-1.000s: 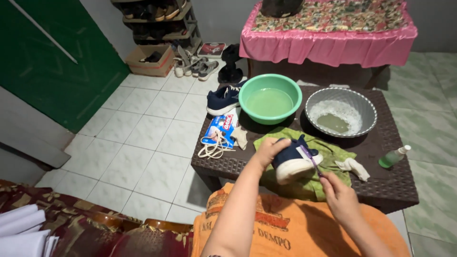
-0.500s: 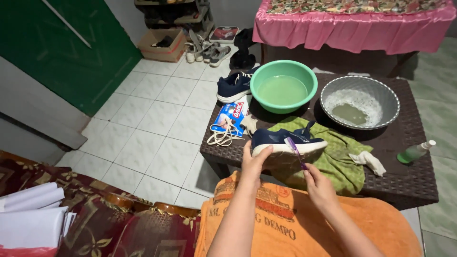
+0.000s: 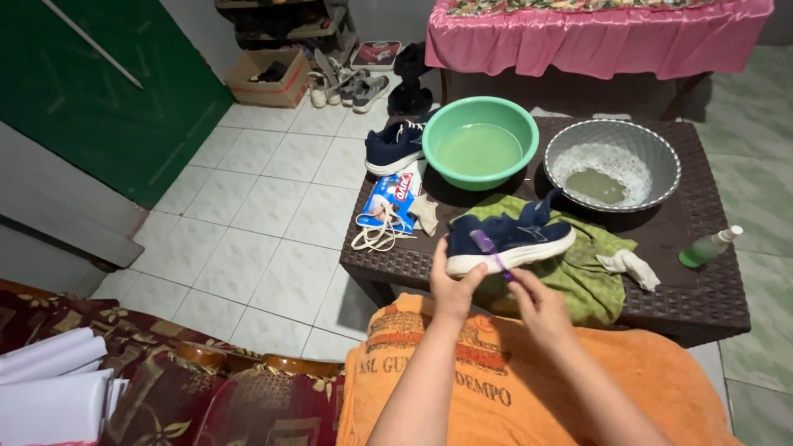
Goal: The person scrubs a blue sneaker with a purple toothbrush, focusing on the upper fabric and the white sole. They hold the shoe over a green cloth on a wicker table, occasionally rotating it to clean different areas.
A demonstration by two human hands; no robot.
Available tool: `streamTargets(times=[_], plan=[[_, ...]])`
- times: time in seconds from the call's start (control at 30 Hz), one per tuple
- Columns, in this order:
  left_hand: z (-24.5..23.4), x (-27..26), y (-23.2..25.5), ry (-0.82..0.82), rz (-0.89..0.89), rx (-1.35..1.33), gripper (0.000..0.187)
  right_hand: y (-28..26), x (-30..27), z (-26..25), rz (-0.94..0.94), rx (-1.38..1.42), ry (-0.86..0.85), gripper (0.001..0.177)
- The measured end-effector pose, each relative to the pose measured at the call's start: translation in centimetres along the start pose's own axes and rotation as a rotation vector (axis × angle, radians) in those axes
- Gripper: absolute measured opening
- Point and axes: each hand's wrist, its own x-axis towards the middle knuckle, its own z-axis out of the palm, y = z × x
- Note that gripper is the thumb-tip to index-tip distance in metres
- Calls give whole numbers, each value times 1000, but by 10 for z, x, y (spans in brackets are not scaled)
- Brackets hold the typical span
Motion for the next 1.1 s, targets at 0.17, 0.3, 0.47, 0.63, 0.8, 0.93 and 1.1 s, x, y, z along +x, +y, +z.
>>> streamTargets(times=[0.17, 0.3, 0.47, 0.63, 0.8, 0.93, 1.1], plan=[[-33, 12, -38, -14, -7, 41, 106, 112, 31, -35, 217, -204, 85, 29], [-28, 0, -11, -97, 4, 45, 102, 72, 1, -11, 136, -111, 66, 25], [-39, 16, -50, -39, -74, -40, 102, 113, 17, -17, 230, -250, 9, 34], [-35, 8, -33, -49, -80, -60, 103, 104, 17, -37, 206, -399, 179, 34], [-38, 18, -48, 26, -166, 21, 111, 58, -11, 9, 211, -270, -82, 37], [-57, 28, -73, -15, -174, 86, 108, 130, 25, -38, 276, -418, 98, 44], [-51, 21, -39, -116, -20, 42, 99, 56, 3, -18, 136, -351, -35, 33]])
